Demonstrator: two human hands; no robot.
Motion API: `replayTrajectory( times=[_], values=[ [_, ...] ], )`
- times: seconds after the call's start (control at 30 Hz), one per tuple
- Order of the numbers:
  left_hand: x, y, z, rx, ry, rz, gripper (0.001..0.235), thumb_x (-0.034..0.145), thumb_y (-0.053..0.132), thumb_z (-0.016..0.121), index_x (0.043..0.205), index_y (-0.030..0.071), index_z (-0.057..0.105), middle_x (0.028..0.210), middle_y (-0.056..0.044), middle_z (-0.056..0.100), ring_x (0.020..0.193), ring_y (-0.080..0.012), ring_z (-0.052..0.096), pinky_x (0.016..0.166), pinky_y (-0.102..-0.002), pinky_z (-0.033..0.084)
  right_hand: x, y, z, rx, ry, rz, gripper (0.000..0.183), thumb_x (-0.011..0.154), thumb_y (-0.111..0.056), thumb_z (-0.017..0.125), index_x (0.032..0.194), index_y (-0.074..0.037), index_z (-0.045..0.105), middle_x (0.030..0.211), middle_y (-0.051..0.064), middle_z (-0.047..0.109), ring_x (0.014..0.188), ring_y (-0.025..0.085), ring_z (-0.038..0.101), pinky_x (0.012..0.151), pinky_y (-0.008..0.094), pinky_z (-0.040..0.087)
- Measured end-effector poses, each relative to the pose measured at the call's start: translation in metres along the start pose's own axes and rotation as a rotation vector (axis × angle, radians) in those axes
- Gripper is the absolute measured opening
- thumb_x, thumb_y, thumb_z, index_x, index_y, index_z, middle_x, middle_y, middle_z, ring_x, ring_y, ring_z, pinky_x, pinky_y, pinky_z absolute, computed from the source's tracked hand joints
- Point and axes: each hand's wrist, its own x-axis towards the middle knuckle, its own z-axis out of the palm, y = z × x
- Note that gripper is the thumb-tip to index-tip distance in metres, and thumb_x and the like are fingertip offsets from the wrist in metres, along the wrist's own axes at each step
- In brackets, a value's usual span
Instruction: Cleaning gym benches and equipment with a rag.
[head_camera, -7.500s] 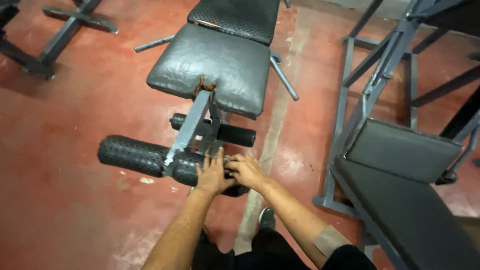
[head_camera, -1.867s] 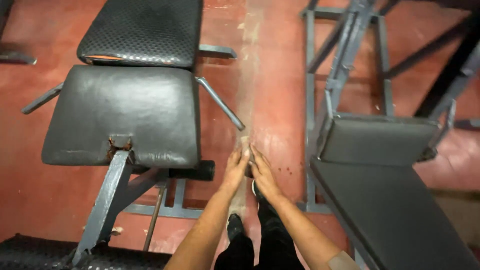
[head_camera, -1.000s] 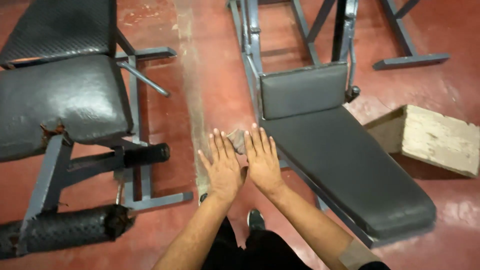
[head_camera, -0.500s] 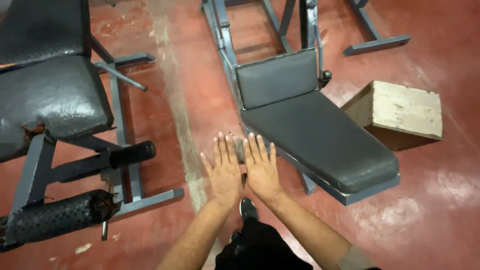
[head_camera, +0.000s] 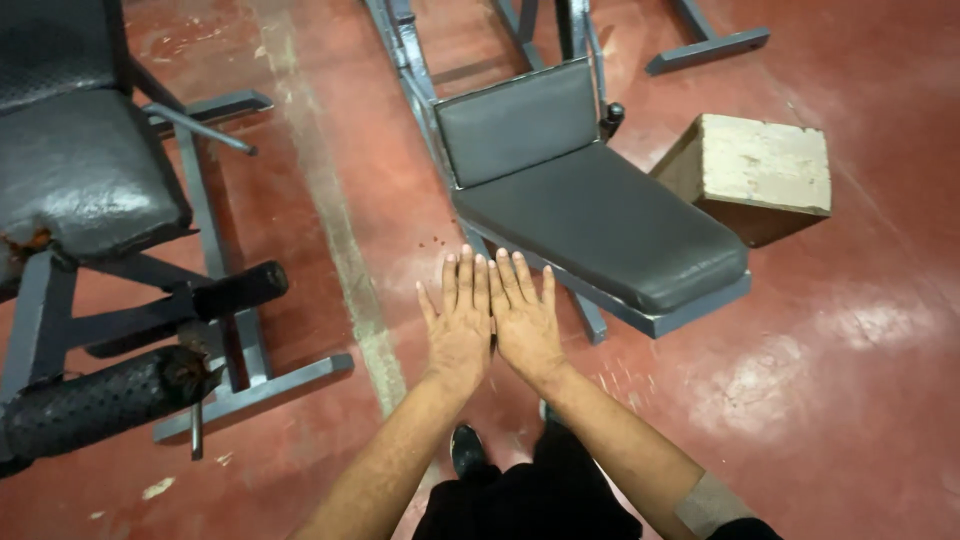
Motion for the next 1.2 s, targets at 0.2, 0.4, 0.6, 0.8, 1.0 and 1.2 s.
replayTrajectory(
  times=[0.2, 0.4, 0.6, 0.8, 1.0, 1.2],
  values=[
    [0.024, 0.041, 0.023, -0.055, 0.026, 0.062, 0.081, 0.091, 0.022, 0.055, 0.162, 0.006, 0.020, 0.171, -0.013, 0.008, 0.157, -0.0353, 0.005, 0.117, -0.073, 0.004, -0.009, 0.052, -0.008, -0.015, -0.011, 0.030, 0.068, 0.092, -0.020, 0.049, 0.155, 0.001, 0.039, 0.166, 0.016, 0.031, 0.155, 0.032, 0.024, 0.121, 0.067, 0.012],
    [0.060, 0.122, 0.040, -0.037, 0.022, 0.048, 0.082, 0.090, 0.019, 0.055, 0.162, 0.003, 0.019, 0.171, -0.014, 0.009, 0.158, -0.0345, 0.007, 0.117, -0.073, 0.005, -0.028, 0.140, -0.011, 0.009, -0.011, 0.021, 0.066, 0.094, -0.019, 0.048, 0.157, -0.001, 0.038, 0.167, 0.015, 0.032, 0.157, 0.031, 0.024, 0.123, 0.066, 0.012],
    [0.095, 0.195, 0.075, -0.077, 0.062, 0.018, 0.085, 0.088, 0.020, 0.057, 0.162, 0.005, 0.018, 0.171, -0.013, 0.009, 0.158, -0.0340, 0.007, 0.117, -0.073, 0.007, -0.041, 0.233, 0.003, -0.010, -0.058, -0.022, 0.068, 0.090, -0.017, 0.048, 0.156, -0.002, 0.038, 0.165, 0.014, 0.033, 0.154, 0.032, 0.025, 0.119, 0.068, 0.011],
    [0.131, 0.245, 0.088, -0.128, -0.085, -0.068, 0.092, 0.085, 0.021, 0.062, 0.162, 0.006, 0.014, 0.171, -0.013, 0.007, 0.157, -0.0349, 0.004, 0.116, -0.074, 0.006, -0.034, 0.294, 0.000, -0.005, -0.108, -0.062, 0.071, 0.089, -0.019, 0.051, 0.157, -0.002, 0.038, 0.165, 0.015, 0.033, 0.155, 0.031, 0.025, 0.120, 0.068, 0.011],
    [0.174, 0.251, 0.112, -0.158, -0.162, -0.073, 0.096, 0.084, 0.023, 0.068, 0.162, 0.007, 0.014, 0.171, -0.012, 0.008, 0.157, -0.0340, 0.006, 0.118, -0.072, 0.007, -0.010, 0.325, 0.010, 0.097, -0.208, 0.001, 0.078, 0.082, -0.026, 0.057, 0.154, -0.002, 0.037, 0.162, 0.016, 0.032, 0.152, 0.032, 0.024, 0.116, 0.071, 0.011],
    [0.162, 0.204, 0.311, -0.572, -0.402, 0.006, 0.116, 0.071, 0.028, 0.075, 0.162, 0.006, 0.006, 0.169, -0.012, 0.007, 0.156, -0.0334, 0.004, 0.124, -0.060, 0.015, -0.036, 0.360, 0.110, 0.152, -0.540, -0.083, 0.076, 0.089, -0.034, 0.062, 0.155, -0.004, 0.038, 0.163, 0.014, 0.033, 0.151, 0.033, 0.025, 0.114, 0.069, 0.018]
  ],
)
